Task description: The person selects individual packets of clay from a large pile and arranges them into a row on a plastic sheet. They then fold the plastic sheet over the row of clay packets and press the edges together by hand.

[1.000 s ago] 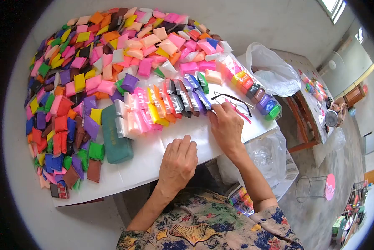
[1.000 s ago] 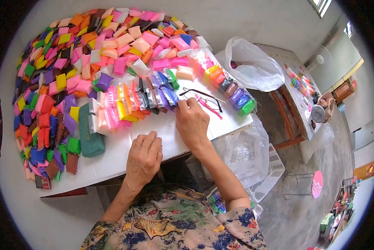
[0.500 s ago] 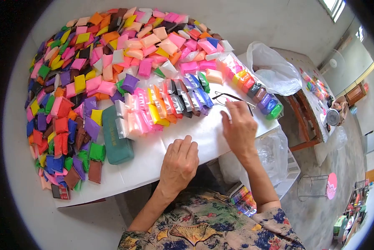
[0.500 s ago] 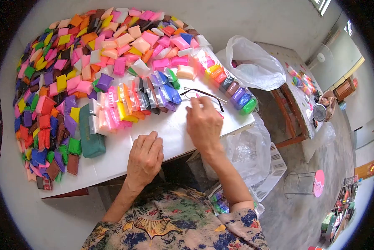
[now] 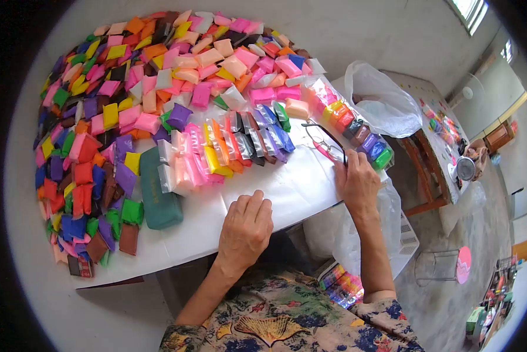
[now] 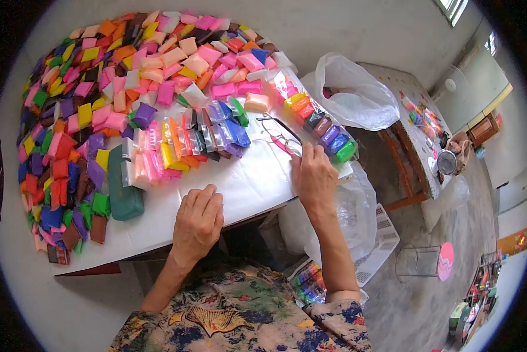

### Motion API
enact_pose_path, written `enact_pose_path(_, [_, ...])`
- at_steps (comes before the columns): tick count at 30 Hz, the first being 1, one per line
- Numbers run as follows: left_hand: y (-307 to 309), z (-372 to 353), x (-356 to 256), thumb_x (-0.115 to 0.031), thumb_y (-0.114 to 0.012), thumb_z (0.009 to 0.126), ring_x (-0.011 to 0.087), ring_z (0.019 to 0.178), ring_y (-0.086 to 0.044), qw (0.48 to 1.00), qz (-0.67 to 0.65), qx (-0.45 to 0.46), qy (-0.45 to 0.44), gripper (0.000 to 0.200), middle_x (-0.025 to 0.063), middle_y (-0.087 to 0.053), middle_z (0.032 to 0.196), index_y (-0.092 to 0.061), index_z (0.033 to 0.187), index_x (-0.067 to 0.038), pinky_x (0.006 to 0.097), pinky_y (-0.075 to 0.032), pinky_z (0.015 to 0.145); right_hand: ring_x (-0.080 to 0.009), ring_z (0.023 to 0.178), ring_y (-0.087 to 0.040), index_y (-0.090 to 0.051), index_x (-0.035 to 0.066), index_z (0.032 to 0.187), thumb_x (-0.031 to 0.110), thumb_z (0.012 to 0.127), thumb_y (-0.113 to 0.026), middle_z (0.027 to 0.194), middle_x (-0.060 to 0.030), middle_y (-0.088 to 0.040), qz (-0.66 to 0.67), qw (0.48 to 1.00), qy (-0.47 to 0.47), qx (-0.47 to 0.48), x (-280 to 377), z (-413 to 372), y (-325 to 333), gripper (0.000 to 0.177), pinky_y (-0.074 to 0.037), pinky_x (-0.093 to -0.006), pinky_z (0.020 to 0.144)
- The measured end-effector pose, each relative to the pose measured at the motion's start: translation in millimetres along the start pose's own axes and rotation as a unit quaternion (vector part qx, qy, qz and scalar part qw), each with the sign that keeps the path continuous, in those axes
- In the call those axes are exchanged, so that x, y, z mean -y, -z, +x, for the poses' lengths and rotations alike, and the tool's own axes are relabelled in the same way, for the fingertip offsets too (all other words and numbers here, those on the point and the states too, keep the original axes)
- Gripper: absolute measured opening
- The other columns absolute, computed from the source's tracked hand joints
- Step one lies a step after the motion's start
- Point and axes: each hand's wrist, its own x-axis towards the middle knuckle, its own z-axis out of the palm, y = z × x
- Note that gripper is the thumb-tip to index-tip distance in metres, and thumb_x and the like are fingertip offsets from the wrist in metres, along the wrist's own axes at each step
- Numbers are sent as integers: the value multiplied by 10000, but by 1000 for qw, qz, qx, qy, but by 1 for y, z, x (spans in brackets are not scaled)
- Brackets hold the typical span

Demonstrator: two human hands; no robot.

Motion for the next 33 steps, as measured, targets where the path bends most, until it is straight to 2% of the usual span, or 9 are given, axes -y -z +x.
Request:
enact_pose_path(5, [1, 0, 0, -33, -667, 796, 341, 988, -571, 1000, -1, -1, -5, 290, 190, -603, 1158, -613, 1071, 38, 428, -481, 867, -324, 805, -681, -579, 50, 952, 201, 884, -676, 898, -145, -634, -8, 999, -36, 3, 5, 17, -7, 192, -536, -446, 673])
enact_pose_path(12, [0, -2, 1, -54, -672, 785, 331, 1000, -573, 1000, -6, 2, 1, 302, 192, -602, 1157, -610, 1068, 28, 416, -483, 874, -314, 741, -712, -579, 58, 919, 204, 896, -660, 848, -139, -675, -75, 996, -39, -3, 9, 32, -16, 169, -557, -422, 631])
enact_pose_path(15, [4, 0, 1, -57, -666, 804, 330, 1002, -573, 999, -16, 36, 10, 279, 190, -601, 1146, -605, 1063, 27, 418, -483, 881, -320, 730, -711, -583, 58, 919, 206, 896, -660, 840, -143, -683, -85, 996, -33, -13, 11, 37, -18, 168, -557, -428, 626])
enact_pose_path(19, [19, 1, 9, -63, -663, 829, 320, 999, -575, 996, -63, 55, -14, 251, 172, -606, 1135, -606, 1062, 13, 418, -484, 889, -334, 721, -706, -580, 59, 919, 218, 889, -689, 822, -144, -682, -76, 997, -30, -13, 15, 35, -7, 194, -554, -428, 625])
enact_pose_path(20, [22, 0, 15, -63, -664, 832, 319, 989, -578, 995, -74, 62, -21, 241, 165, -611, 1124, -611, 1056, 11, 418, -486, 888, -331, 718, -703, -598, 54, 962, 232, 889, -700, 831, -142, -688, -74, 996, -24, -31, 19, 34, -1, 217, -547, -427, 628])
enact_pose_path(21, [24, -1, 19, -63, -666, 835, 318, 979, -581, 993, -86, 70, -29, 232, 158, -616, 1113, -615, 1050, 8, 419, -487, 888, -328, 714, -702, -604, 52, 981, 232, 891, -698, 840, -143, -690, -53, 998, -15, -37, 25, 37, 5, 222, -546, -427, 631])
enact_pose_path(24, [23, -8, 28, -54, -675, 830, 318, 931, -590, 995, -92, 14, -16, 210, 146, -630, 1064, -627, 1025, 9, 412, -492, 860, -307, 676, -693, -633, 47, 1033, 227, 898, -693, 831, -139, -699, 13, 998, 16, -52, 41, 40, 25, 232, -519, -419, 616])
enact_pose_path(28, [26, -5, 29, -41, -676, 840, 323, 899, -595, 988, -155, 5, -1, 183, 146, -635, 1026, -636, 1009, 18, 401, -487, 826, -277, 633, -678, -650, 49, 987, 215, 888, -715, 713, -108, -688, 125, 990, 34, -46, 67, 54, 46, 204, -469, -389, 569])
enact_pose_path(33, [24, -5, 35, -40, -674, 855, 331, 899, -591, 971, -236, -10, 35, 151, 149, -631, 1025, -642, 992, 14, 411, -479, 806, -255, 577, -655, -653, 46, 959, 185, 884, -719, 656, -104, -668, 213, 975, 50, -31, 86, 75, 47, 172, -471, -376, 560])
